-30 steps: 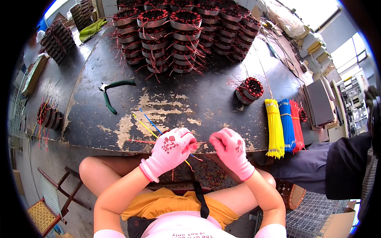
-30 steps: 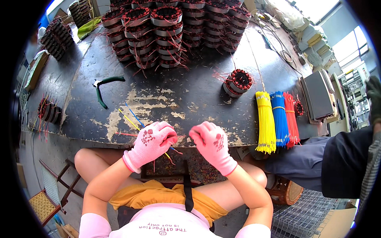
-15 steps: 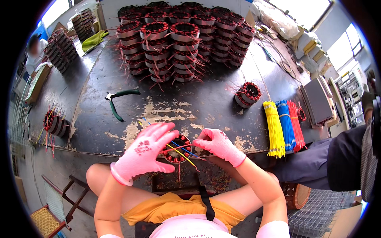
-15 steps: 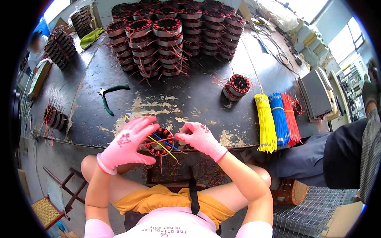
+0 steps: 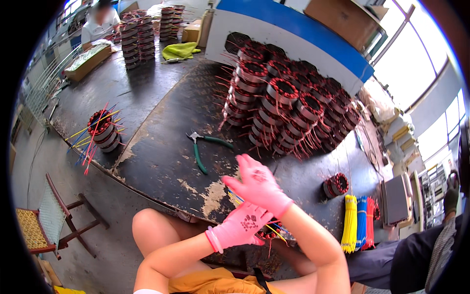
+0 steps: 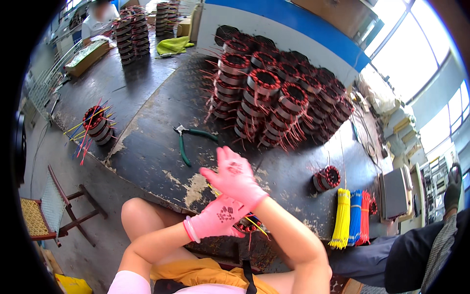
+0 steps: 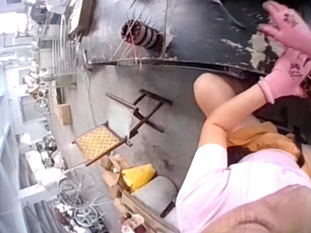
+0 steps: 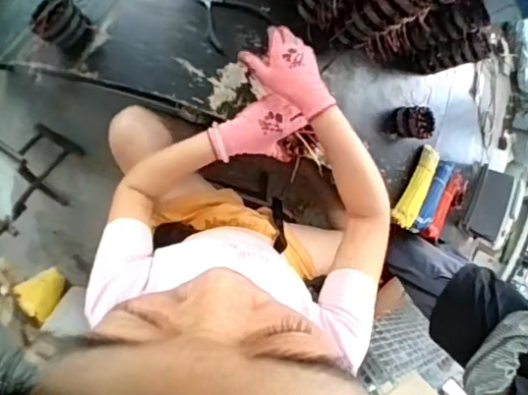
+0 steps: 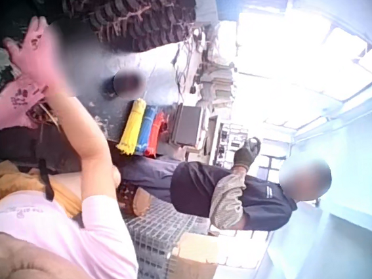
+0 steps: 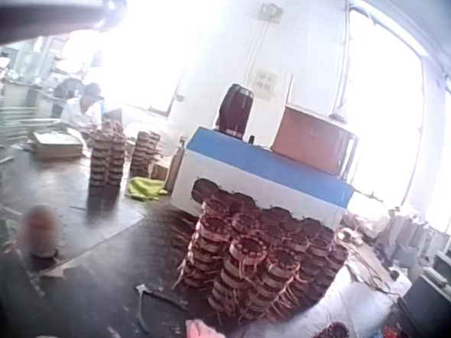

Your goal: The person sits at a workbench and assembles small cylindrical electrical components by inserting colored wires into them. They use pliers to trim the wires and secure them with colored zip ties, stacking the finished units on the table.

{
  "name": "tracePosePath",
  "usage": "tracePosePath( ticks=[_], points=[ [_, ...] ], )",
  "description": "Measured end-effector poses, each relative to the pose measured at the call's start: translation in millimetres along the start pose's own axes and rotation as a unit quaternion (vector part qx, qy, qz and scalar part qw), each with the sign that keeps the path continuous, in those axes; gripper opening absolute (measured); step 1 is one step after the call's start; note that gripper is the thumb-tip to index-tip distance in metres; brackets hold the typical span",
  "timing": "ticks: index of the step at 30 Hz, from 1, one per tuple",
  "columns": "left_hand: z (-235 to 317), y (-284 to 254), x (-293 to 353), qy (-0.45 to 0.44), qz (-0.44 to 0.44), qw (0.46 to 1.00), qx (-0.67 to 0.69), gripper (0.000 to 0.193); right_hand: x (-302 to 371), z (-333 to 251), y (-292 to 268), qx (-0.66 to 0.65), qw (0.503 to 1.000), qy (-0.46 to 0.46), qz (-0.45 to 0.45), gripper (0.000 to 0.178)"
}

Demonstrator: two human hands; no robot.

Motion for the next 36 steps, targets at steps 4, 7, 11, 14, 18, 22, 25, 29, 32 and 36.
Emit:
tracePosePath(
  ticks=[4,7,11,14,18,22,25,29,32,36],
  points=[
    [0.6,0.7,-1.8,0.018,0.007,1.0,0.009,0.093,-88.6,-26.4,26.7,0.159,0.983,0.089,-0.03,0.117],
    [-6.2,2.1,4.6,0.018,0.023,0.997,0.067,0.09,-113.5,-47.1,9.9,0.126,0.97,0.144,-0.151,0.117],
    [-8.6,-1.8,6.9,0.017,0.045,0.998,0.029,0.095,-123.6,-36.9,11.0,0.092,0.98,0.113,-0.134,0.101],
    [-5.6,-1.8,6.3,0.006,0.011,0.999,0.04,0.098,-107.2,-21.6,4.1,0.001,0.992,0.1,-0.079,0.076],
    [-5.1,-4.3,7.3,-0.016,-0.002,0.998,0.059,0.095,-30.2,22.2,-19.4,-0.541,0.827,0.085,-0.126,0.06],
    [-7.9,-9.0,4.5,-0.021,0.036,0.994,0.102,0.093,100.8,63.5,-16.3,-0.77,0.629,-0.044,-0.097,0.075],
    [-19.3,-4.5,6.5,-0.063,0.065,0.992,0.085,0.09,166.7,72.3,-5.3,-0.77,0.635,-0.003,-0.066,0.064],
    [-20.7,-11.5,-6.2,-0.071,0.068,0.994,0.056,0.096,240.0,99.0,30.5,-0.808,0.577,0.11,-0.048,0.048],
    [-23.0,-22.0,-14.4,-0.089,0.023,0.994,0.055,0.096,255.7,107.1,46.0,-0.809,0.563,0.138,-0.101,0.047],
    [-36.1,-35.9,-24.1,-0.043,-0.026,0.997,0.058,0.097,249.8,99.2,49.3,-0.796,0.57,0.142,-0.146,0.054]
  ],
)
Point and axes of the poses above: each hand's wrist, its own x-axis away from the middle knuckle, its own y-axis out of the palm, z = x × y, the point moved 2 cm from there along -x, towards the middle knuckle, and after that the axes turned 13 degrees about -z, right-handed, at the moved point
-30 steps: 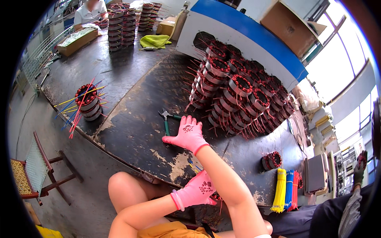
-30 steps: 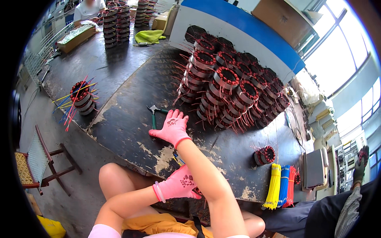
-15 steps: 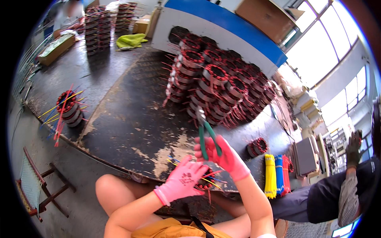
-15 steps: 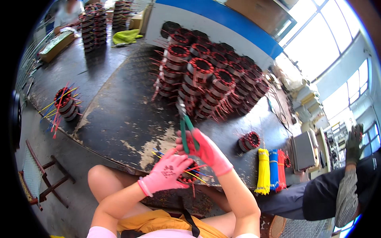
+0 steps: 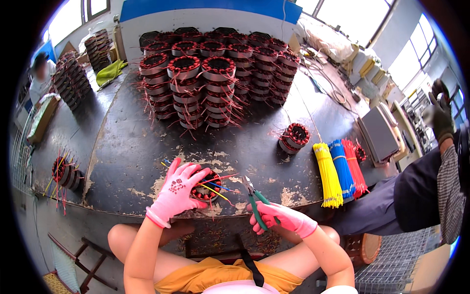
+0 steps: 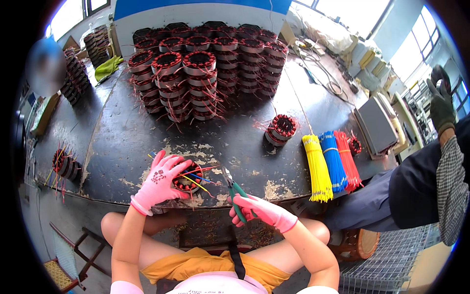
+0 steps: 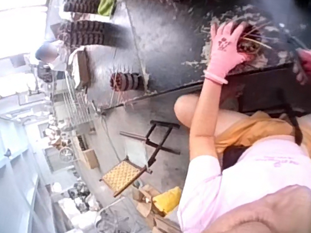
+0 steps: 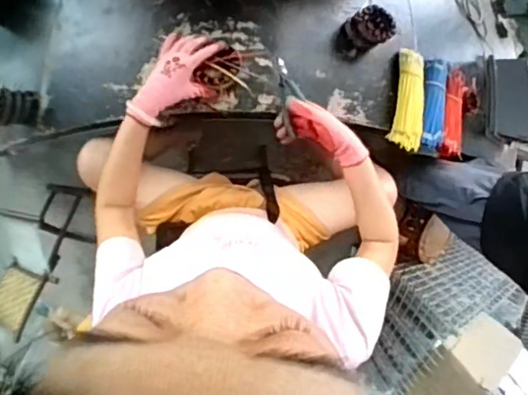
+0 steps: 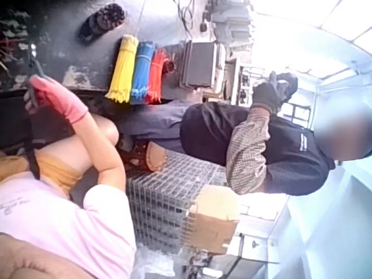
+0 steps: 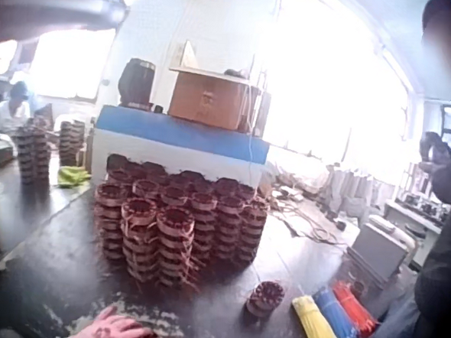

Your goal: The person sits at a workbench and assembles small cylindrical electrical components by inserting colored wires into them. They use pliers to trim the wires and secure them with colored zip ties, stacking the finished units on the table.

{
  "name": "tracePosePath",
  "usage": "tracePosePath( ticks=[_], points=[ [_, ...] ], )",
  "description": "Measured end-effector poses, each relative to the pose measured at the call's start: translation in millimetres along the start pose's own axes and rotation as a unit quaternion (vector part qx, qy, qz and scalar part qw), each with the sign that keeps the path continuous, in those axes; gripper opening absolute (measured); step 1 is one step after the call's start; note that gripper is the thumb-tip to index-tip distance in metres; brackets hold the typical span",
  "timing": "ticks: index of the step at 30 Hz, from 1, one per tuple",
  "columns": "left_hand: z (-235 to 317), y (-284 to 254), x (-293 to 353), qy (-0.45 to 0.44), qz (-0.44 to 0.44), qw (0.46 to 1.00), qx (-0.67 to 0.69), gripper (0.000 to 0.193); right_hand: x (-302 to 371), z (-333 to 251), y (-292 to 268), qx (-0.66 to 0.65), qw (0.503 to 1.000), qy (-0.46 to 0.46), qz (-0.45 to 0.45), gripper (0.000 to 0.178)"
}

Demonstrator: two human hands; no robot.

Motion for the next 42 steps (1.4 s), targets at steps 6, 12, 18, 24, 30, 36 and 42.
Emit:
tracePosePath(
  ticks=[6,12,18,24,30,36,42],
  points=[
    [2.0,-6.6,-5.5,-0.002,-0.03,1.0,-0.004,0.097,-6.9,-5.7,10.9,0.044,0.999,0.004,0.004,0.052],
    [3.6,-4.7,-7.5,0.0,-0.025,1.0,0.007,0.097,-7.7,-11.2,13.0,0.064,0.997,0.009,0.037,0.051],
    [0.1,-2.6,-5.9,0.004,-0.017,1.0,0.012,0.098,-6.0,-4.1,3.7,0.069,0.997,0.021,0.028,0.05],
    [-0.1,-3.8,-4.7,-0.002,-0.019,1.0,0.017,0.097,-15.0,-13.0,12.2,0.076,0.996,0.012,0.037,0.048],
    [1.4,-3.6,-6.5,0.003,-0.021,1.0,0.017,0.097,-22.5,-7.6,4.4,0.087,0.994,0.004,0.061,0.049],
    [1.1,-4.1,-6.0,0.003,-0.022,1.0,0.014,0.097,-21.6,-14.4,13.1,0.102,0.99,-0.017,0.098,0.047],
    [2.0,-2.6,-4.2,-0.012,0.002,1.0,-0.014,0.096,-22.1,-17.7,11.1,0.138,0.984,-0.005,0.115,0.05]
  ],
)
Point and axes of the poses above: each hand's wrist, its own x-axis away from the middle knuckle, its own y-axis out of the palm, z = x × y, the point moved 2 cm from there along -x, towards the middle knuckle, and after that the axes turned 13 degrees about -z, right-handed, at the moved point
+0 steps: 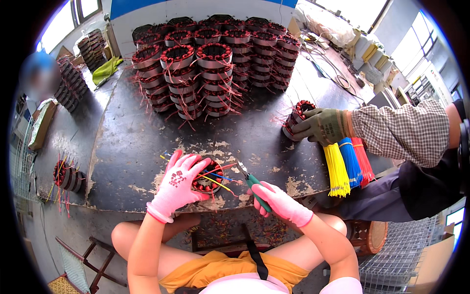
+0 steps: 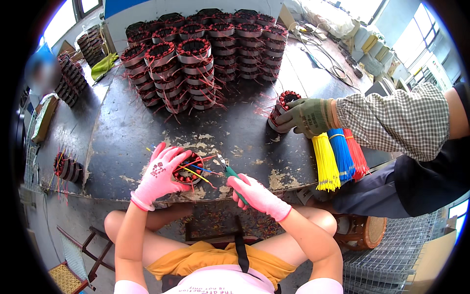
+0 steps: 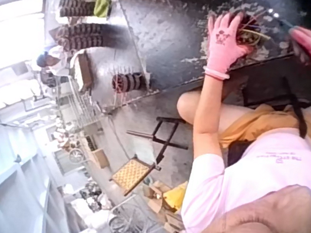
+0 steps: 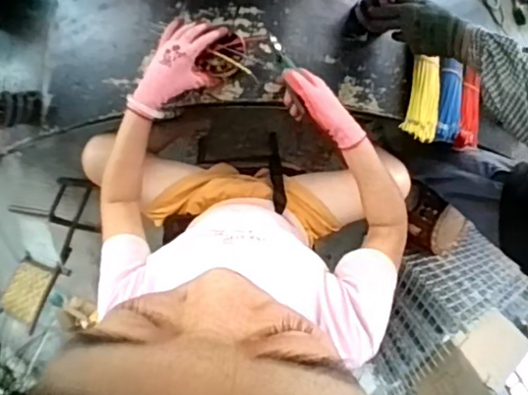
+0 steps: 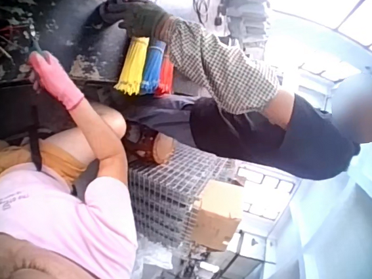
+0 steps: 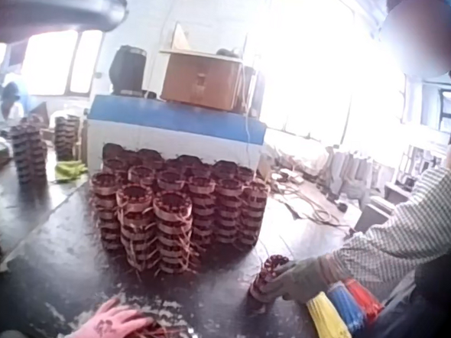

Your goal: The person sits at a workbench and assembles small cylindrical electrical components by inserting colored wires into them. They use pliers to trim the wires and secure them with colored zip ties, stacking the finished units on the table.

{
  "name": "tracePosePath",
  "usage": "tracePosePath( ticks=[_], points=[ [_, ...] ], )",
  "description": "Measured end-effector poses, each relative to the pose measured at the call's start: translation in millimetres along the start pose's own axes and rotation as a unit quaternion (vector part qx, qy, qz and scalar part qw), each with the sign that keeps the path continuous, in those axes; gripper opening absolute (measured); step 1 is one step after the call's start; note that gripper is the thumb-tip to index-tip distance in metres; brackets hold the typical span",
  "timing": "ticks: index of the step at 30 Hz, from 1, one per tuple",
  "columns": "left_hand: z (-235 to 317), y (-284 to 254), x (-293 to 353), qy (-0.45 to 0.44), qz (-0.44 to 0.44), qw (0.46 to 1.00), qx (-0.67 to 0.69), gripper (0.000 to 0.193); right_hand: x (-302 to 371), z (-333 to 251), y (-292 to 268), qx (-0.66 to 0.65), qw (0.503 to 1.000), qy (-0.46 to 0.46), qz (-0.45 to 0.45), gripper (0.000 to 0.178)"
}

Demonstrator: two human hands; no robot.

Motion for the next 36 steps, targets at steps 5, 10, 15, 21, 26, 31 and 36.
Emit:
tracePosePath(
  ticks=[5,10,15,21,26,31,36],
  points=[
    [16.8,7.4,5.4,-0.103,0.018,0.993,-0.053,0.097,10.4,16.3,-13.3,-0.114,0.99,0.002,-0.086,0.061],
    [9.1,-1.8,6.9,-0.059,0.008,0.997,-0.042,0.093,13.2,23.8,-14.7,-0.071,0.992,0.032,-0.1,0.063],
    [3.4,0.9,6.1,-0.026,0.008,1.0,-0.007,0.092,6.4,18.8,-10.3,-0.025,0.995,0.048,-0.085,0.057],
    [3.4,0.1,8.0,-0.028,0.009,1.0,-0.002,0.092,4.4,14.0,-9.6,-0.014,0.996,0.053,-0.077,0.051],
    [2.8,3.9,5.4,-0.029,0.011,1.0,0.002,0.091,10.5,16.6,-10.5,-0.004,0.995,0.064,-0.072,0.051],
    [1.3,4.7,6.4,-0.027,0.015,1.0,0.003,0.09,1.4,11.2,-6.8,-0.007,0.996,0.045,-0.071,0.055],
    [0.4,5.0,7.0,-0.03,0.018,0.999,0.003,0.09,-2.6,3.4,0.2,-0.009,0.998,0.021,-0.053,0.054]
  ],
)
Point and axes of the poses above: each hand's wrist, its own x-axis away from the middle knuckle, its own y-axis out of the palm, z = x × y, the point moved 2 cm from there along -x, towards the middle knuckle, and after that the axes turned 13 degrees about -z, right-handed, at the moved point
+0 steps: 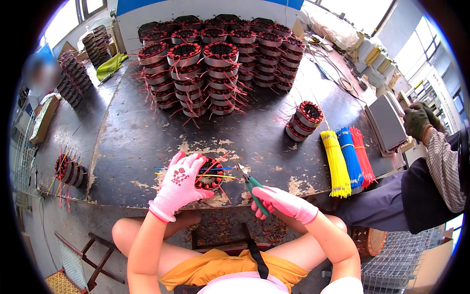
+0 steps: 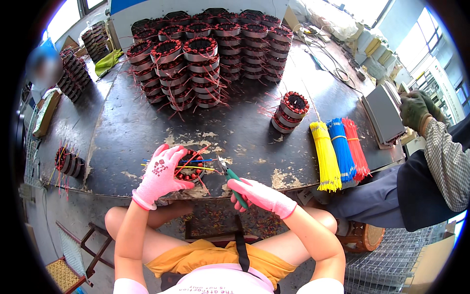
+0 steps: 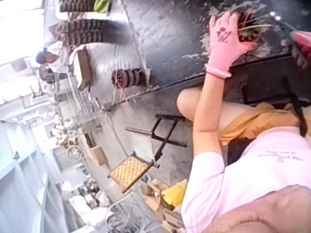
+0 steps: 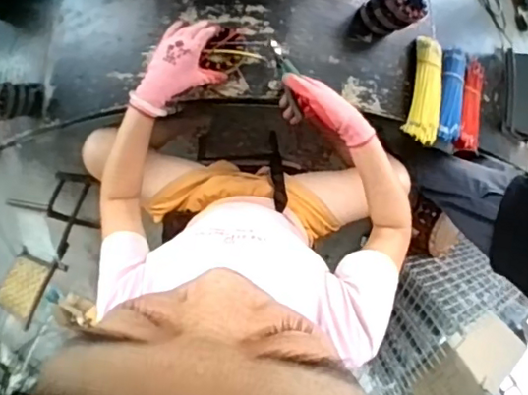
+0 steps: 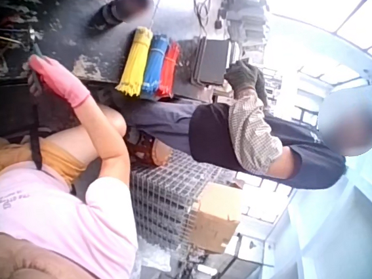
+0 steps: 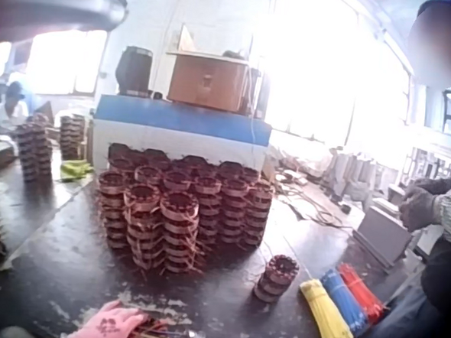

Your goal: The person sits at a workbench and assembles small cylindrical electrical components by inserting colored wires into them. They use pliers to trim the wires and secure them with colored zip ties, stacking the finished units on the table.

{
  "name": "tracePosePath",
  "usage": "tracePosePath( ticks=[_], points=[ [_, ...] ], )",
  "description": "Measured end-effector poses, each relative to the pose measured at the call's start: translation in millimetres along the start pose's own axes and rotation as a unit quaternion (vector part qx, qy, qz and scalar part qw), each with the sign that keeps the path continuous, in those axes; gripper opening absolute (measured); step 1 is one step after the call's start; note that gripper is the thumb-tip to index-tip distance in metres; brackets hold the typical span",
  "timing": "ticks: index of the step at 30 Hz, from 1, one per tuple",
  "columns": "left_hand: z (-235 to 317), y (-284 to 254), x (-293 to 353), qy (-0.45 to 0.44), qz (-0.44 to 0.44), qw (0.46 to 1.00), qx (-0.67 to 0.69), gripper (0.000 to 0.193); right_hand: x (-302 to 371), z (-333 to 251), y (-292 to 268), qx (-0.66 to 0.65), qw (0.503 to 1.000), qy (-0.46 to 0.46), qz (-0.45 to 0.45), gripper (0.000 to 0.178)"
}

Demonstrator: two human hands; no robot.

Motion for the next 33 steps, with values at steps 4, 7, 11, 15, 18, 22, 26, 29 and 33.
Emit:
tracePosePath(
  ticks=[4,7,11,15,18,22,26,29,33],
  points=[
    [1.4,-0.9,-1.7,0.001,0.0,1.0,0.005,0.09,-2.7,4.6,-5.6,0.023,0.999,-0.01,0.023,0.054],
    [4.7,-2.8,-3.0,-0.025,-0.012,1.0,-0.005,0.09,-1.8,5.5,-8.0,0.013,0.999,-0.02,0.03,0.054],
    [14.4,2.3,-1.6,-0.078,0.018,0.996,-0.032,0.088,5.1,17.0,-11.8,-0.079,0.996,-0.023,-0.033,0.059],
    [15.3,8.9,-0.8,-0.09,0.059,0.994,-0.024,0.085,8.8,17.1,-11.8,-0.127,0.987,0.009,-0.102,0.054],
    [17.1,6.7,-2.6,-0.089,0.052,0.994,-0.024,0.085,3.4,14.3,-7.8,-0.082,0.991,0.015,-0.102,0.062],
    [15.8,4.3,-1.9,-0.082,0.051,0.995,-0.024,0.087,-7.1,10.3,-8.5,-0.081,0.992,0.002,-0.101,0.071],
    [13.8,6.4,-0.9,-0.084,0.049,0.995,-0.027,0.088,-10.9,6.3,-7.0,-0.075,0.993,0.001,-0.087,0.071],
    [15.1,3.8,-1.3,-0.087,0.037,0.995,-0.016,0.088,-14.1,6.6,-5.2,-0.079,0.994,-0.012,-0.072,0.068],
    [14.7,6.7,-1.5,-0.084,0.051,0.995,-0.029,0.087,-16.4,4.4,-2.7,-0.06,0.997,-0.039,-0.035,0.06]
  ],
)
Point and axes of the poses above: each hand's wrist, its own x-axis away from the middle knuckle, its own y-axis out of the palm, z = x × y, the point moved 2 cm from there along -x, towards the middle knuckle, and after that the axes turned 13 degrees about -z, right-handed, at the moved point
